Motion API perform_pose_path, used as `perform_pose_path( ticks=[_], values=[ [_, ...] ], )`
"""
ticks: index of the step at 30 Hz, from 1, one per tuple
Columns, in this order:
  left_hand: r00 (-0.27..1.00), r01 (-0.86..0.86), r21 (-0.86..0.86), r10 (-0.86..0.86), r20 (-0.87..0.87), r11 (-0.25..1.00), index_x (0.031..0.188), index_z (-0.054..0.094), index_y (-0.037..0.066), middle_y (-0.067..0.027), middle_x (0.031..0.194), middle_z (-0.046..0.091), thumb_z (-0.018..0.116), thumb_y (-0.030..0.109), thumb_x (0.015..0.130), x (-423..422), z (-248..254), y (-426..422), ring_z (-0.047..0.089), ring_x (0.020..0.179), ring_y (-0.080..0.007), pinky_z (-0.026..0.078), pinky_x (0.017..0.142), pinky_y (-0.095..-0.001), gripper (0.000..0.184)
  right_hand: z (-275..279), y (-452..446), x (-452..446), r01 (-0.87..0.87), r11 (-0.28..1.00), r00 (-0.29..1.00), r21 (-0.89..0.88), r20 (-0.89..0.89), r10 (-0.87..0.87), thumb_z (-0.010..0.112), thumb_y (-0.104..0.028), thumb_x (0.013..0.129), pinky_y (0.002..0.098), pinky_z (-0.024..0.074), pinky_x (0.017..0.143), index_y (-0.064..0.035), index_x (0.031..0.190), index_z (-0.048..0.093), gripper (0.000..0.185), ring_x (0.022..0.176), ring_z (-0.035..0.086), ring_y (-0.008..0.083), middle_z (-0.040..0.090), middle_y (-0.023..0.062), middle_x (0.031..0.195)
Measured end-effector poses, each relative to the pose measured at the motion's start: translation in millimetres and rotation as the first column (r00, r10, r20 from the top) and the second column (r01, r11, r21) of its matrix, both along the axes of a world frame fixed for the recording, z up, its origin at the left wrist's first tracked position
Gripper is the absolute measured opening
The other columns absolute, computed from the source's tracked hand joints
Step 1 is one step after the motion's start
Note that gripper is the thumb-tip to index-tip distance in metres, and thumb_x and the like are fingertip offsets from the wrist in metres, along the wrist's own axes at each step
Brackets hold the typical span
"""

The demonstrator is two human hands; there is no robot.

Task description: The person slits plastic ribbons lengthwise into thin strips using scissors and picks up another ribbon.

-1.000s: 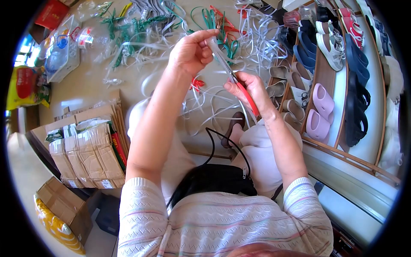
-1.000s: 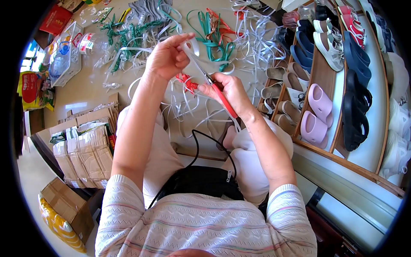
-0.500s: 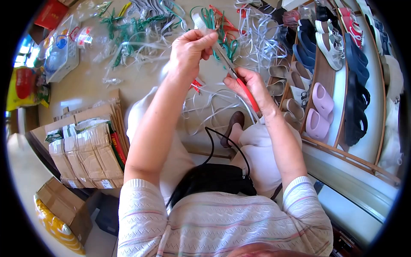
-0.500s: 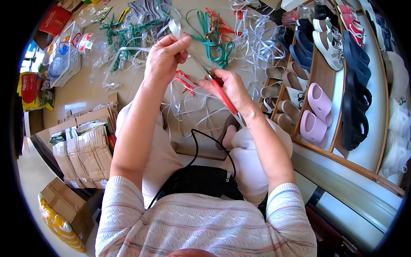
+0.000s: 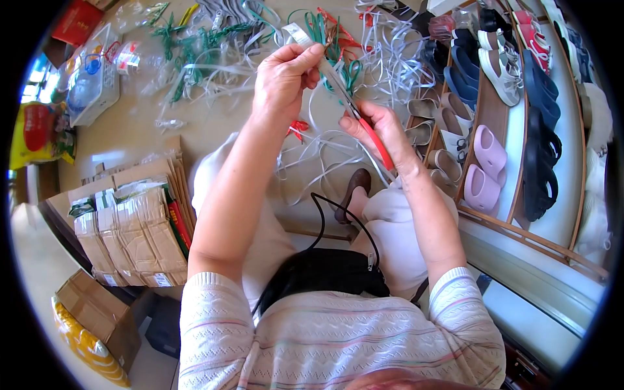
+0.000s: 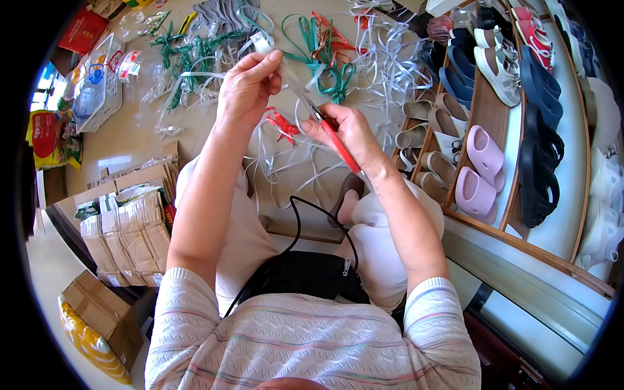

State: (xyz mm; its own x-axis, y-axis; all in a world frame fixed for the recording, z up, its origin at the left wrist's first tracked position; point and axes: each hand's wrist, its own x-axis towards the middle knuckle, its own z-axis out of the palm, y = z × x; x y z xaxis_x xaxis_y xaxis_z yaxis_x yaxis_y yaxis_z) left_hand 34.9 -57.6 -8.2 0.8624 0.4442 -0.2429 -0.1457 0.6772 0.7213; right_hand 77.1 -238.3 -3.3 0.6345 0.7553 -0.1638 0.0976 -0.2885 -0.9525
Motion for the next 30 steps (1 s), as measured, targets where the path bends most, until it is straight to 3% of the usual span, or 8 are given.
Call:
perform_pose_path(
  ticks=[4,7,10,19,28,30],
  values=[
    [0.999,-0.01,-0.098,0.014,0.048,0.995,0.078,0.058,0.004,-0.0011,0.065,0.055,0.064,0.009,0.078,1,-1,9,0.05,0.052,-0.0099,0.038,0.049,-0.0206,0.008,2,-1,-2,0.002,1.0,0.999,-0.015,-0.032,-0.003,0.067,-0.019,0.078,0.018,0.0346,0.053,-0.0004,0.081,0.057,0.021,0.059,0.038,0.0028,0.047,-0.0057,0.065],
    [0.998,-0.017,-0.07,0.021,0.053,0.997,0.082,0.059,0.003,-0.0009,0.066,0.055,0.064,0.009,0.078,1,-2,10,0.051,0.053,-0.0101,0.039,0.05,-0.0205,0.008,13,-2,-2,-0.042,0.995,0.99,-0.09,-0.137,0.029,0.064,-0.019,0.081,0.0171,0.0355,0.063,-0.0023,0.086,0.057,0.019,0.068,0.04,0.0029,0.049,-0.006,0.073],
    [0.999,0.038,-0.015,-0.038,0.03,0.999,0.08,0.059,0.005,-0.0006,0.066,0.056,0.065,0.011,0.077,1,-5,1,0.052,0.054,-0.0102,0.04,0.051,-0.022,0.009,11,2,-2,-0.019,0.999,0.996,-0.036,-0.086,0.016,0.064,-0.019,0.081,0.0174,0.0353,0.062,-0.0027,0.087,0.057,0.018,0.069,0.04,0.0027,0.049,-0.006,0.075],
    [0.999,0.022,-0.124,-0.019,0.031,0.992,0.081,0.059,0.005,0.0006,0.066,0.055,0.064,0.008,0.078,2,1,10,0.051,0.056,-0.0097,0.04,0.053,-0.0211,0.007,0,-5,-1,-0.044,0.998,0.997,-0.041,-0.067,0.041,0.064,-0.019,0.081,0.0168,0.0334,0.057,-0.0038,0.086,0.056,0.017,0.065,0.039,0.0018,0.048,-0.007,0.072],
    [0.989,0.129,-0.06,-0.125,0.075,0.99,0.086,0.06,0.003,-0.0004,0.069,0.057,0.062,0.006,0.078,1,-6,3,0.052,0.058,-0.0096,0.04,0.054,-0.021,0.008,7,0,1,-0.031,0.998,0.984,-0.054,-0.179,0.021,0.063,-0.024,0.081,0.0152,0.0313,0.054,-0.0046,0.088,0.056,0.022,0.062,0.038,0.0007,0.048,-0.0078,0.07],
    [0.984,0.159,-0.04,-0.155,0.082,0.986,0.087,0.059,0.001,-0.0008,0.072,0.057,0.06,0.005,0.079,0,-3,8,0.052,0.059,-0.0097,0.041,0.054,-0.0214,0.009,2,-1,1,-0.039,0.999,0.993,0.004,-0.108,0.039,0.063,-0.024,0.081,0.0151,0.0323,0.055,-0.0042,0.089,0.056,0.022,0.063,0.039,0.0012,0.048,-0.0071,0.072]
  ],
)
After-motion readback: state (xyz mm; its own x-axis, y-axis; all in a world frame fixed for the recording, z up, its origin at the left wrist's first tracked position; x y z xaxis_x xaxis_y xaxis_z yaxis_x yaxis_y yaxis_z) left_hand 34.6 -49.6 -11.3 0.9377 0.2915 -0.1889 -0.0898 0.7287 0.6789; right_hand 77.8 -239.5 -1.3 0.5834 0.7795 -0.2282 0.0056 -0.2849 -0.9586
